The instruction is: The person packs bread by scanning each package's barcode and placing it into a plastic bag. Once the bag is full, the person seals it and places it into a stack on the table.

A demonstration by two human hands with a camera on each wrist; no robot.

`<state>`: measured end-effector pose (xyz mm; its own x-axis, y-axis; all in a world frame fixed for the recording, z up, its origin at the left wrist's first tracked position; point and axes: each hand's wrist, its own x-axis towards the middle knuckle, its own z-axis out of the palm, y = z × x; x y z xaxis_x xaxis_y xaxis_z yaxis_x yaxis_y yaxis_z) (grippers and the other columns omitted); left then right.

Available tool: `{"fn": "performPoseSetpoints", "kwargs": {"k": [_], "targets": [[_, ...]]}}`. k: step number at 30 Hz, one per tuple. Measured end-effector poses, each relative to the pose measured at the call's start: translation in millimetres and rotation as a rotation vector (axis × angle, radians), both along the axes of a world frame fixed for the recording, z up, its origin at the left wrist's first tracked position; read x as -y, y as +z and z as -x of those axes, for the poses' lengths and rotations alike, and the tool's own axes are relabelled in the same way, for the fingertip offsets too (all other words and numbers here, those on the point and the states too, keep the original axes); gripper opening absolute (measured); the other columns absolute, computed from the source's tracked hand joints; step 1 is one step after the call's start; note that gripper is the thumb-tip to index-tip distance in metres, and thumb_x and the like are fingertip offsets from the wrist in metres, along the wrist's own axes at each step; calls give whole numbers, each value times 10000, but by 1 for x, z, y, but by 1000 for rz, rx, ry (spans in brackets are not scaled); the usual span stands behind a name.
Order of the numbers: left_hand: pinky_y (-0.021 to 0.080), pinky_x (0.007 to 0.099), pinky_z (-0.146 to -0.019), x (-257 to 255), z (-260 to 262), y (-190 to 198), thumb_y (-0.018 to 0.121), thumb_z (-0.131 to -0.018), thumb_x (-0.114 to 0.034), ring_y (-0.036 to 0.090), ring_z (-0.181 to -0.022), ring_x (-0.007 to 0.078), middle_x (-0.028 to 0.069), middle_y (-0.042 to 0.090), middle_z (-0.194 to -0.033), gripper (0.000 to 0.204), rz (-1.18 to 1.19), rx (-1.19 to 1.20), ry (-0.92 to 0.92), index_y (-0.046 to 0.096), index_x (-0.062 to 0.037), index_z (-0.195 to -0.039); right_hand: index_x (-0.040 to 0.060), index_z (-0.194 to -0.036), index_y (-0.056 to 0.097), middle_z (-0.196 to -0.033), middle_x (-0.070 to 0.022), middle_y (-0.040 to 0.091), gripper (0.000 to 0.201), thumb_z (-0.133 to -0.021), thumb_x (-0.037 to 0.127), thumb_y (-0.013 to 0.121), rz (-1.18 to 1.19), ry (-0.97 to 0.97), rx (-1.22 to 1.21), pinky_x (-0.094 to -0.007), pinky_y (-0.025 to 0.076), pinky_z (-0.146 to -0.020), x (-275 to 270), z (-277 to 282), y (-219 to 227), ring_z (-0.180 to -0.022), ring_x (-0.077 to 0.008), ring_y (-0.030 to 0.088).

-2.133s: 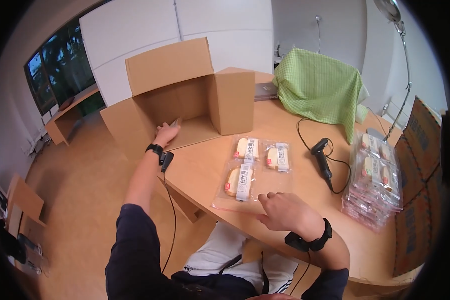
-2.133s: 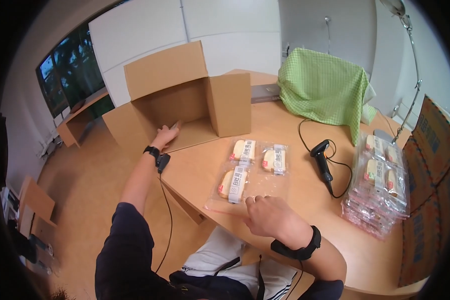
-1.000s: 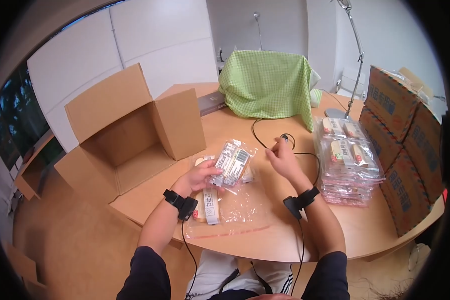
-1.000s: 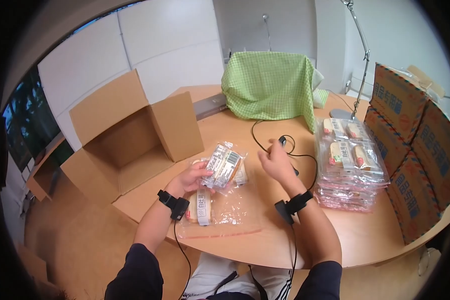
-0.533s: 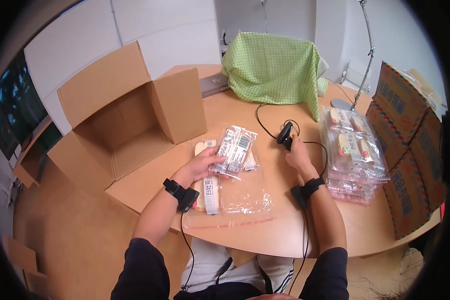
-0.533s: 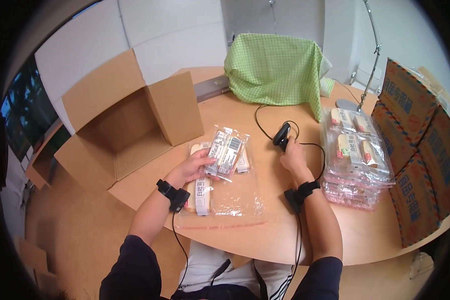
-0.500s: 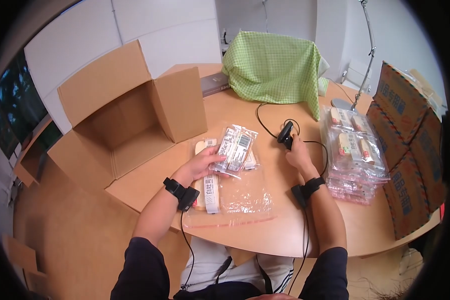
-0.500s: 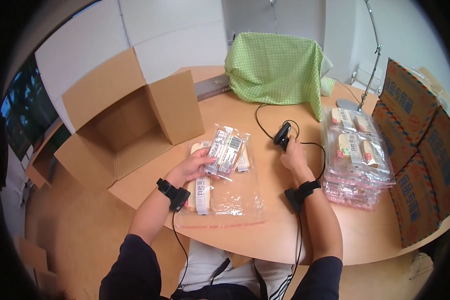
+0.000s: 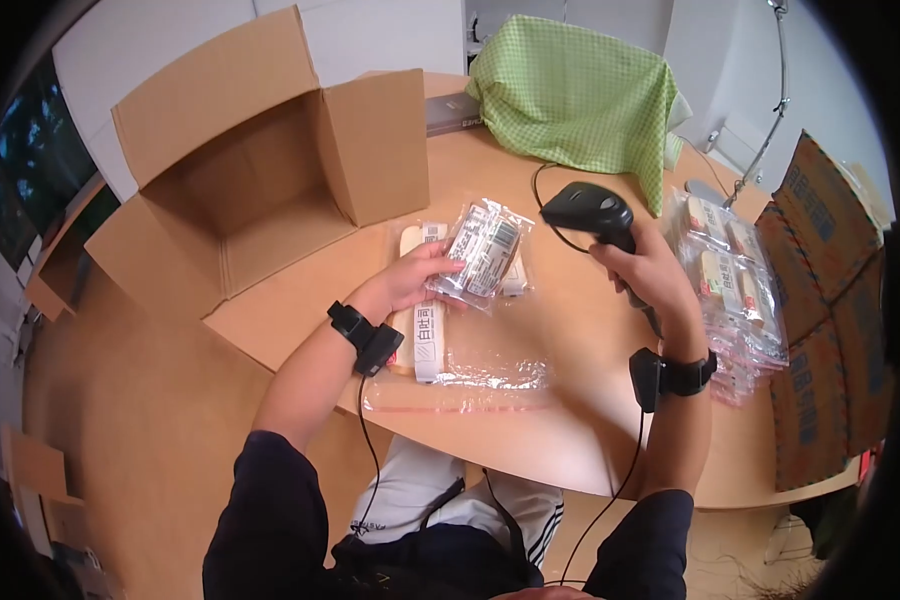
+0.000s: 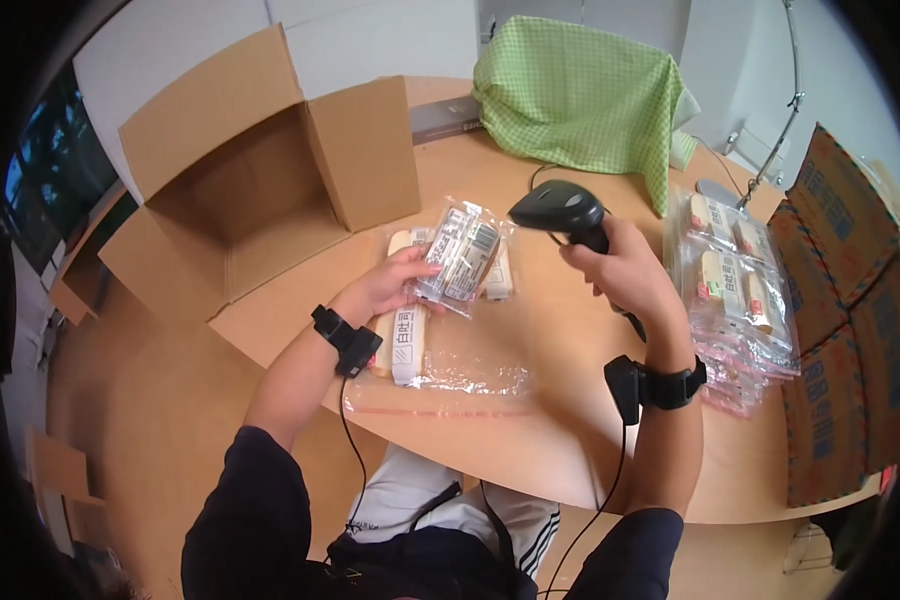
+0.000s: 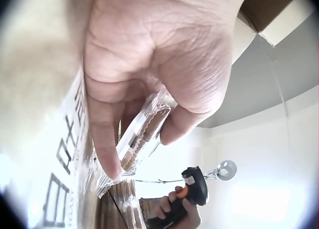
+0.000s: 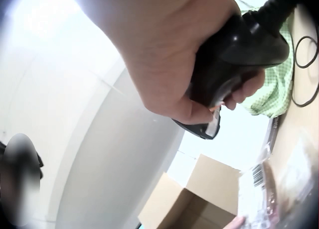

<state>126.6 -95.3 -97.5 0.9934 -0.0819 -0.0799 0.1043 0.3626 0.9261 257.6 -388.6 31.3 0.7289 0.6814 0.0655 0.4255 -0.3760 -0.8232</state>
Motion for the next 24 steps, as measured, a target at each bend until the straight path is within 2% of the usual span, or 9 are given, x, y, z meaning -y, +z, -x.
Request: {"fn": "performPoseSetpoints", "kwargs": {"k": [1, 4, 7, 9, 11, 24], "targets": [[626, 396, -727, 1, 0, 0, 543, -955, -125, 653, -1100, 313, 180, 603, -1273, 532, -1, 3, 11, 350, -55, -1446, -12, -930, 608, -683, -27, 555, 285, -801, 233, 675, 82, 27, 0, -270, 419, -454, 2, 5, 2, -546, -104, 538], [626, 399, -717, 1, 0, 1, 550, -953, -130, 660, -1082, 314, 181, 598, -1274, 535, -2, 8, 23, 353, -49, -1443, -16, -884, 605, -656, -12, 559, 267, -815, 224, 699, 137, 129, 40, -273, 438, -493, 2, 12, 4, -558, -103, 549], [626, 401, -718, -1, 0, -1, 558, -948, -128, 666, -1069, 315, 180, 601, -1270, 533, 4, 24, 16, 361, -43, -1436, -21, -890, 608, -670, -17, 563, 279, -800, 224, 705, 184, 131, 73, -280, 449, -504, 0, 11, 4, -575, -107, 558], [617, 409, -779, -3, 0, -2, 573, -950, -146, 653, -1099, 283, 144, 601, -1277, 549, -18, 11, -8, 358, -64, -1449, -20, -896, 611, -680, -19, 568, 275, -796, 219, 704, 215, 138, 102, -280, 454, -509, -1, 12, 3, -584, -107, 561], [617, 408, -781, -3, 0, -2, 575, -950, -148, 654, -1096, 279, 142, 603, -1272, 541, -21, 13, -2, 366, -60, -1441, -56, -898, 615, -682, -92, 570, 283, -777, 193, 673, 187, 178, 135, -354, 441, -605, -1, 12, -2, -617, -190, 519], [610, 426, -766, -1, 1, -2, 597, -933, -143, 663, -1070, 284, 148, 608, -1267, 552, -2, -12, 52, 382, -68, -1436, -65, -865, 591, -661, -102, 553, 282, -765, 182, 683, 161, 191, 144, -358, 427, -600, 0, 22, 4, -622, -192, 512]]}}
